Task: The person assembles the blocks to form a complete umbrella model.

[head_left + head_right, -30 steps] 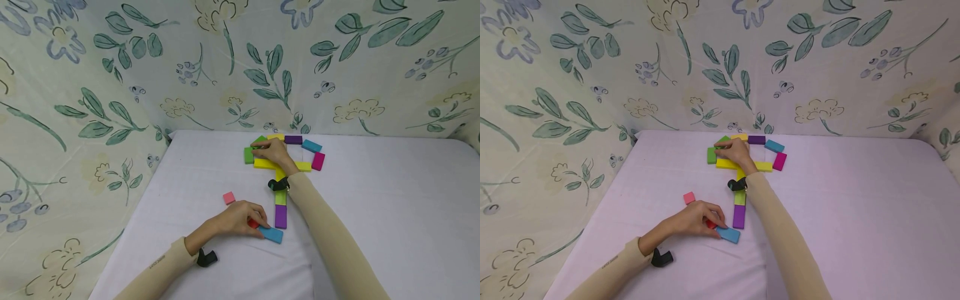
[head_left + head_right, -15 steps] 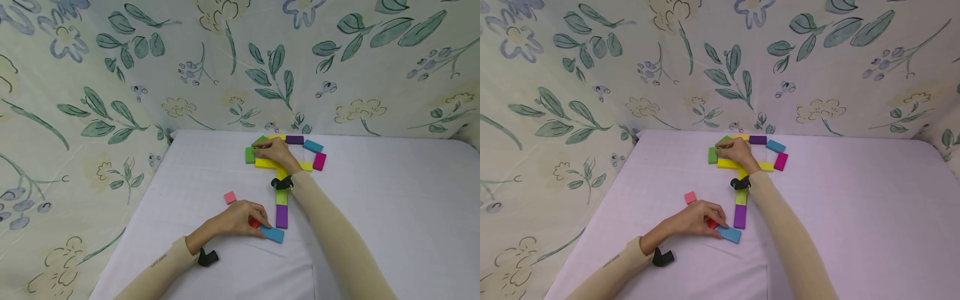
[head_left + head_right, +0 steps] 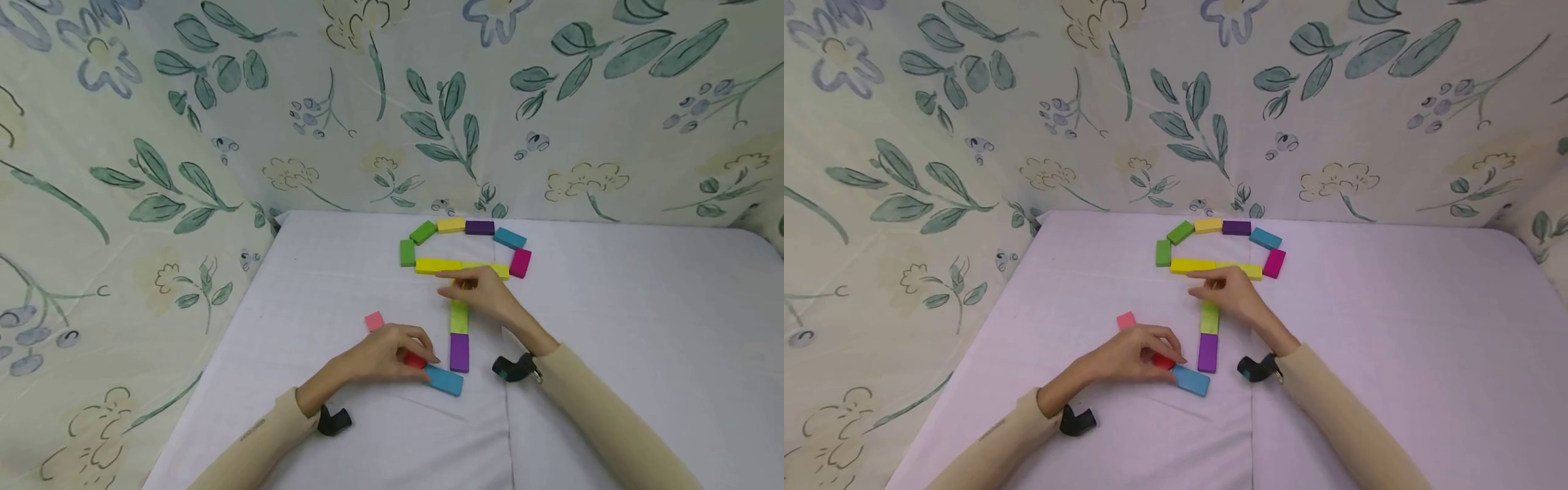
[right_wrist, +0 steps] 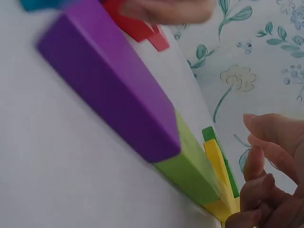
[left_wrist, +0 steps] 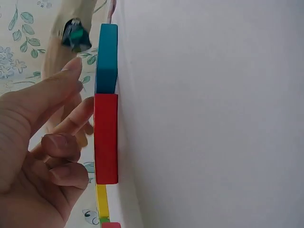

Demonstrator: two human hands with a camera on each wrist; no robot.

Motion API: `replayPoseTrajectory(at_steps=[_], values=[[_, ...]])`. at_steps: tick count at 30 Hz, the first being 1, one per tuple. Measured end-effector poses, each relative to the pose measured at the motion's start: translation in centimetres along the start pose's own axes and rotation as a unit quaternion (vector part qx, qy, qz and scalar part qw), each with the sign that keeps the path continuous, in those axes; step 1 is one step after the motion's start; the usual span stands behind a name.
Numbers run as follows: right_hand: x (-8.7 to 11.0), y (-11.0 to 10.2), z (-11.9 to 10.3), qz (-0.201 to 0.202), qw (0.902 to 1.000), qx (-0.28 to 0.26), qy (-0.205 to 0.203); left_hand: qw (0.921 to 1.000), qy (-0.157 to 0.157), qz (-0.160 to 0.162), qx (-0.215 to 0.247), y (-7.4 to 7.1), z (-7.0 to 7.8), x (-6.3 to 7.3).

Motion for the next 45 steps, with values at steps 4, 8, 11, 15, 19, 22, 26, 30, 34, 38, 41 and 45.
replayPoseTrajectory(at_steps=[4,8,11,15,19,22,26,30,34,38,41,45], values=[[4.8,0.3,0.4,0.02,0.9994,-0.021,0.021,0.9995,-0.017,0.023,0.011,-0.9,-0.4,0.8],[9.0,1.2,0.8,0.027,0.9971,-0.051,0.05,0.9985,-0.035,0.04,0.009,-1.7,-1.0,1.5],[11.4,2.4,0.8,0.024,0.9955,-0.072,0.057,0.9979,-0.033,0.056,0.005,-2.3,-1.5,2.0],[13.3,3.7,0.7,0.03,0.9938,-0.091,0.056,0.9972,-0.028,0.068,0.01,-3.0,-2.2,2.5],[13.9,4.4,0.7,0.045,0.9921,-0.1,0.061,0.9966,-0.035,0.073,0.015,-3.3,-2.6,2.8],[14.0,4.6,0.8,0.047,0.992,-0.099,0.063,0.996,-0.046,0.075,0.018,-3.4,-3.0,2.8],[14.0,4.9,0.8,0.04,0.9928,-0.093,0.064,0.9947,-0.067,0.076,0.015,-3.3,-3.3,2.6],[14.0,5.0,0.6,0.04,0.9943,-0.081,0.057,0.9941,-0.075,0.079,0.002,-3.2,-3.4,2.3],[14.0,5.0,0.5,0.045,0.995,-0.073,0.052,0.995,-0.068,0.073,-0.004,-3.0,-3.4,2.0],[13.9,5.1,0.4,0.043,0.9958,-0.069,0.043,0.9956,-0.072,0.06,0.009,-2.8,-3.6,1.9],[13.9,5.1,0.4,0.041,0.9964,-0.066,0.034,0.9955,-0.075,0.056,0.016,-2.6,-3.8,1.8],[13.8,5.0,0.3,0.04,0.997,-0.063,0.022,0.9955,-0.075,0.052,0.024,-2.6,-3.8,1.9]])
Point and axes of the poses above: each hand's wrist, its own x-axis away from the middle knuckle, its own y-axis out of the palm, z = x × y, the point moved 6 cm from there along -x, towards the middle knuckle, and after that the axes turned 9 degrees about -y, right-handed, at the moved point
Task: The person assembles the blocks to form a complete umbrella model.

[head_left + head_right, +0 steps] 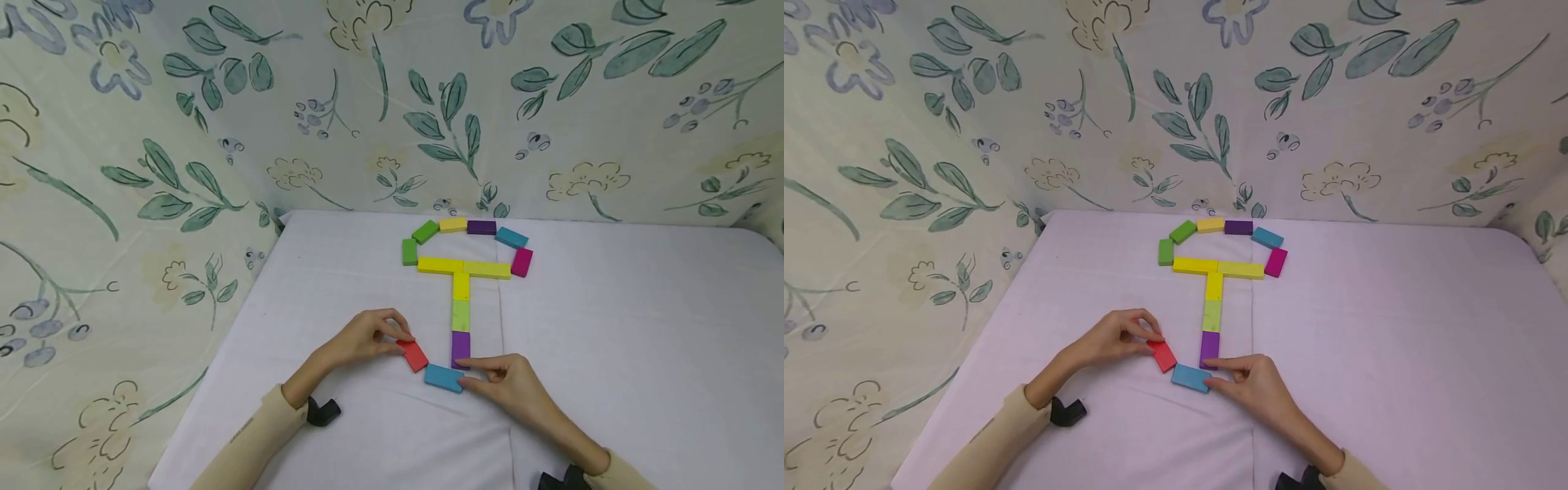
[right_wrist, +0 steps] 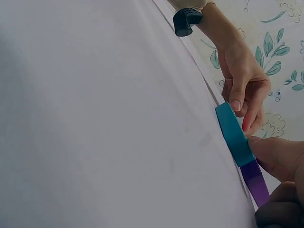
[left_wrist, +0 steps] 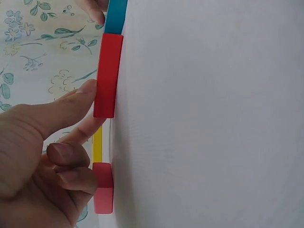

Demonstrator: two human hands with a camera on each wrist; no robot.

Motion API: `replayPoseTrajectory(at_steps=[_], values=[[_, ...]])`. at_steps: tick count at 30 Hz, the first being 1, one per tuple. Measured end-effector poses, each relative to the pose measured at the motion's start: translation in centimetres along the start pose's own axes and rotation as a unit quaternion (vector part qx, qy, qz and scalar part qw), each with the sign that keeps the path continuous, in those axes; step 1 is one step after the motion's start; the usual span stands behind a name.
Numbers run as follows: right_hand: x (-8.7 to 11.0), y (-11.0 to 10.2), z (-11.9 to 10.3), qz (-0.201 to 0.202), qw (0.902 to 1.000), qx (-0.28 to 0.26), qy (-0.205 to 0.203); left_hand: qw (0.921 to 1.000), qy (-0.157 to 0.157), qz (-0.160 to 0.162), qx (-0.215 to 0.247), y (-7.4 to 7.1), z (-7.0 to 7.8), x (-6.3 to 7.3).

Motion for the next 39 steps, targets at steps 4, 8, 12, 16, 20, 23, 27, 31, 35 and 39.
replayPoseTrajectory(at_steps=[4,8,12,16,20,23,27,31,35,39], values=[[0.0,-0.1,-0.1,-0.004,1.0,0.001,-0.004,0.9999,-0.004,-0.008,0.009,0.0,0.1,0.0],[0.0,-0.1,0.0,-0.008,1.0,0.001,0.002,0.9998,-0.009,-0.015,0.009,0.1,0.1,0.0],[-0.1,-0.1,0.1,-0.011,0.9999,0.001,0.004,0.9999,-0.006,-0.015,0.0,0.2,0.2,0.1],[-0.2,-0.1,0.2,-0.013,0.9999,0.0,0.003,0.9999,-0.004,-0.01,-0.01,0.2,0.2,0.2],[-0.3,-0.1,0.2,-0.013,0.9999,0.0,0.003,0.9999,-0.003,-0.009,-0.008,0.2,0.2,0.3],[-0.3,-0.1,0.2,-0.011,0.9999,0.001,0.003,1.0,-0.003,0.004,-0.003,-0.3,0.2,0.5],[-0.3,-0.1,0.2,-0.008,1.0,0.005,0.001,0.9984,-0.012,0.055,0.001,-1.7,-0.3,1.1],[-0.4,-0.1,0.1,-0.009,0.9999,0.009,-0.004,0.9924,-0.035,0.118,0.0,-3.7,-1.5,1.9],[-0.4,-0.1,0.1,-0.013,0.9999,0.01,-0.004,0.9863,-0.065,0.151,-0.005,-5.4,-2.9,2.4],[-0.4,0.0,0.1,-0.019,0.9998,0.01,0.0,0.9853,-0.085,0.148,-0.01,-5.9,-3.9,2.5]])
Point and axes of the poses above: each hand's wrist, its own x-axis away from the middle knuckle, its own y-axis out of the palm, z = x × y, the point moved 6 cm from there along -x, towards the middle knuckle, and after that the axes turned 9 degrees about -y, right-handed, at the moved point
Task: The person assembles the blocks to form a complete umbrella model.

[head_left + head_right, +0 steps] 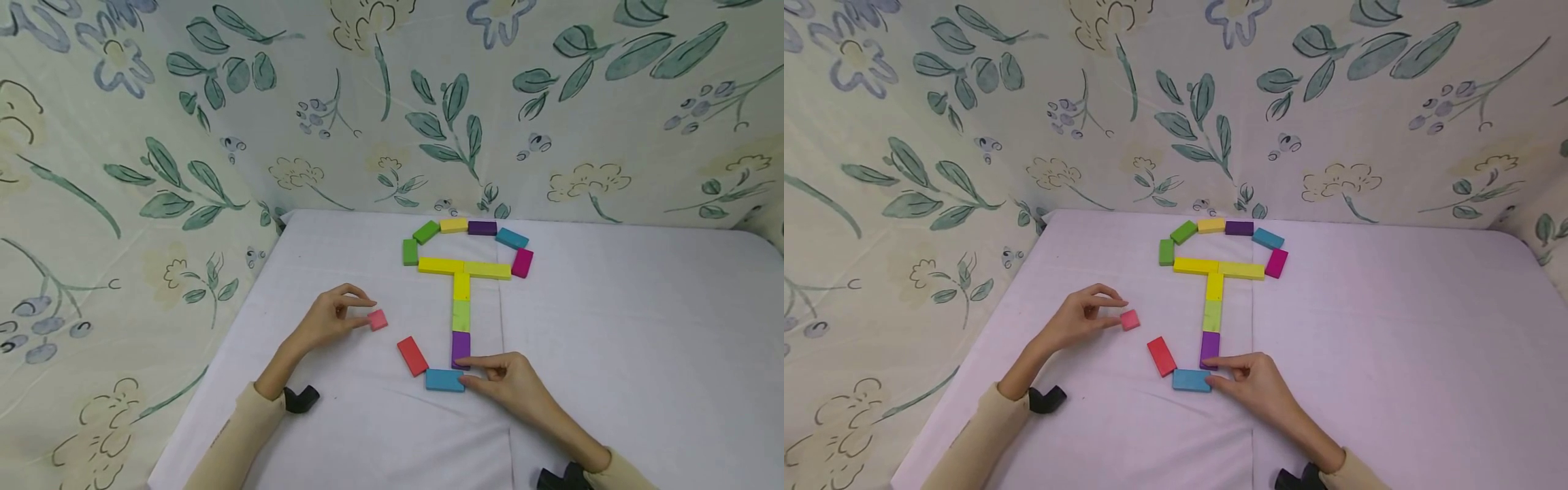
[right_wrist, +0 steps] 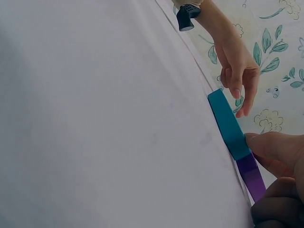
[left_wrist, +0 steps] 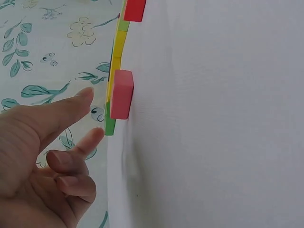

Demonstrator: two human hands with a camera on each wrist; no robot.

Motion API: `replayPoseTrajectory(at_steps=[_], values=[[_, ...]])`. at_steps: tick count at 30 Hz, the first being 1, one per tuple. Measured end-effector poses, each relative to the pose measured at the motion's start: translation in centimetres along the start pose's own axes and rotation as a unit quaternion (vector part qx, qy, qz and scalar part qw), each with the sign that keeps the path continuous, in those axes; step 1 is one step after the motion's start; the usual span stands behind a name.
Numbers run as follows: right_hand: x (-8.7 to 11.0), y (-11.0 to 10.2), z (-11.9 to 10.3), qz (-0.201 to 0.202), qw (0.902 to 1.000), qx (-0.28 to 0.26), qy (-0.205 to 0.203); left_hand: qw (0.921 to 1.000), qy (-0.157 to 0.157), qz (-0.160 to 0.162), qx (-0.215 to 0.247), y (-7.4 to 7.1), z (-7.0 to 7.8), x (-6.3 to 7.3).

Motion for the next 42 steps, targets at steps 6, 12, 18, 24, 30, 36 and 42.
replayPoseTrajectory(at_steps=[6,12,18,24,30,36,42], values=[[0.0,0.0,0.0,-0.002,1.0,-0.001,0.003,0.9996,-0.003,-0.027,-0.001,0.8,-0.4,-0.4],[0.0,0.1,0.1,-0.005,0.9999,0.008,0.005,0.9985,-0.002,-0.053,0.01,1.5,-0.1,-0.5],[0.0,0.2,0.1,-0.011,0.9998,0.007,0.012,0.9986,-0.007,-0.051,0.01,1.5,0.2,-0.5],[0.0,0.2,0.2,-0.007,0.9999,0.01,0.011,0.9987,0.014,-0.048,0.006,1.9,0.5,-0.6],[0.0,0.2,0.2,-0.007,0.9999,0.011,0.011,0.9982,0.033,-0.049,0.01,2.3,1.5,-0.6],[0.0,0.2,0.2,-0.008,0.9998,0.012,0.013,0.9969,0.049,-0.058,0.02,2.9,2.2,-0.6],[0.0,0.1,0.1,-0.005,0.9998,0.017,0.011,0.9965,0.05,-0.063,0.022,3.5,2.5,-0.4]])
Point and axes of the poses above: each hand's wrist, its own x-axis away from the middle knuckle, its own y-axis out of the palm, z = x × y, the point moved 6 cm from there along -x, towards the middle knuckle, and after that the axes turned 9 degrees about -y, right-handed, at the moved point
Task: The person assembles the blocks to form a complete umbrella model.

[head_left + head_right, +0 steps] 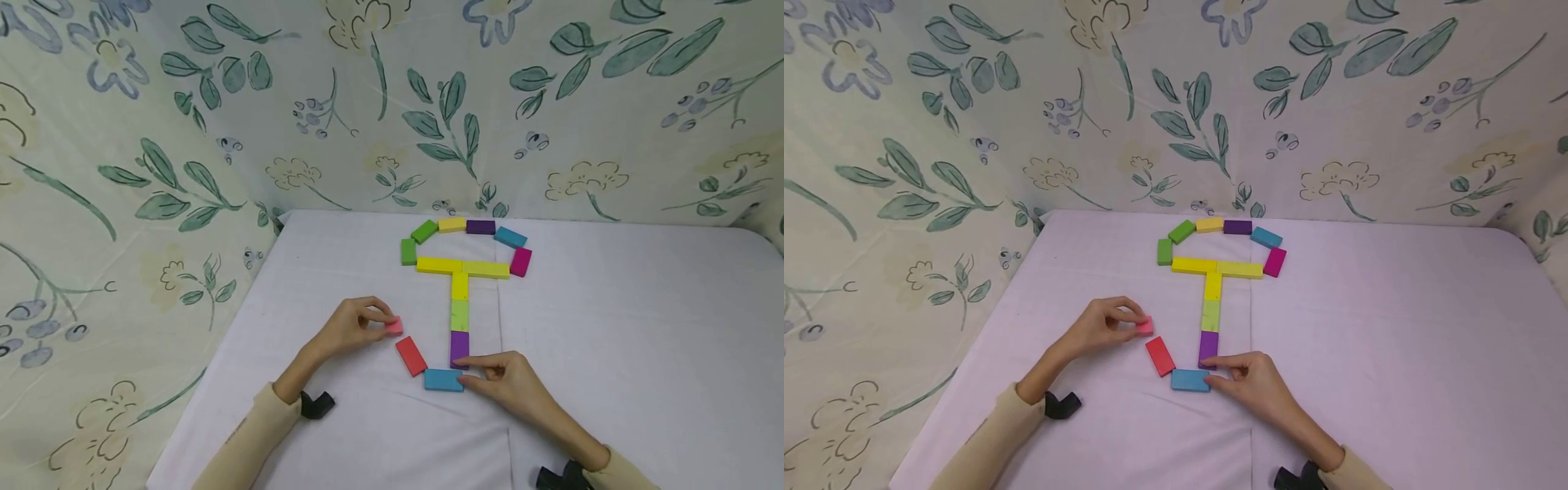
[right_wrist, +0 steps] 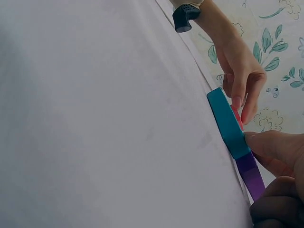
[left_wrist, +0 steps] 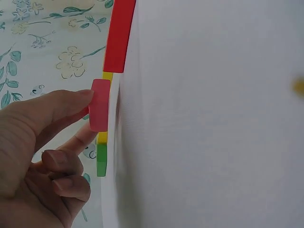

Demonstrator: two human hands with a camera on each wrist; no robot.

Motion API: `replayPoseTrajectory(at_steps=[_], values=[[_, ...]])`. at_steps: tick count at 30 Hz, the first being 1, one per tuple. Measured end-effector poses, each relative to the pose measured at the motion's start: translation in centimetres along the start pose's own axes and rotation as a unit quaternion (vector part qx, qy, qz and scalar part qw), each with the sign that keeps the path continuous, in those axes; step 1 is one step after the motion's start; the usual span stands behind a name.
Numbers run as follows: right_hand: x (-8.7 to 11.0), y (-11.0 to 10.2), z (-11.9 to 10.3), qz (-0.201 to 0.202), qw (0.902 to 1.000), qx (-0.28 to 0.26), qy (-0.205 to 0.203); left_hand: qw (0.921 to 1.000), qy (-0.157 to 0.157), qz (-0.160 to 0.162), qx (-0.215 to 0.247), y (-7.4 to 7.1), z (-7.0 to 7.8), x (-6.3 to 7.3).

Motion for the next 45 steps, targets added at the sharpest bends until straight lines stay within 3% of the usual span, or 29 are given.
replayPoseTrajectory(at_steps=[9,26,45], values=[[-0.08,-0.06,-0.07,0.001,1.0,0.0,0.0,0.9994,-0.003,-0.008,-0.034,0.41,0.05,-0.05],[-0.16,0.0,0.05,-0.003,1.0,0.0,0.004,0.999,-0.032,-0.032,-0.004,0.26,-0.5,-0.27],[0.03,0.01,0.07,-0.011,0.9998,-0.01,0.011,0.9984,-0.01,-0.055,0.003,0.58,-0.2,-0.44]])
Point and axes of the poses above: each hand's wrist, its own x-axis away from the middle knuckle, its own y-axis out of the palm, z = x × y, the point moved 6 cm from there along -x, towards the middle knuckle, and after that the axes turned 9 degrees about -y, right-handed, at the moved point
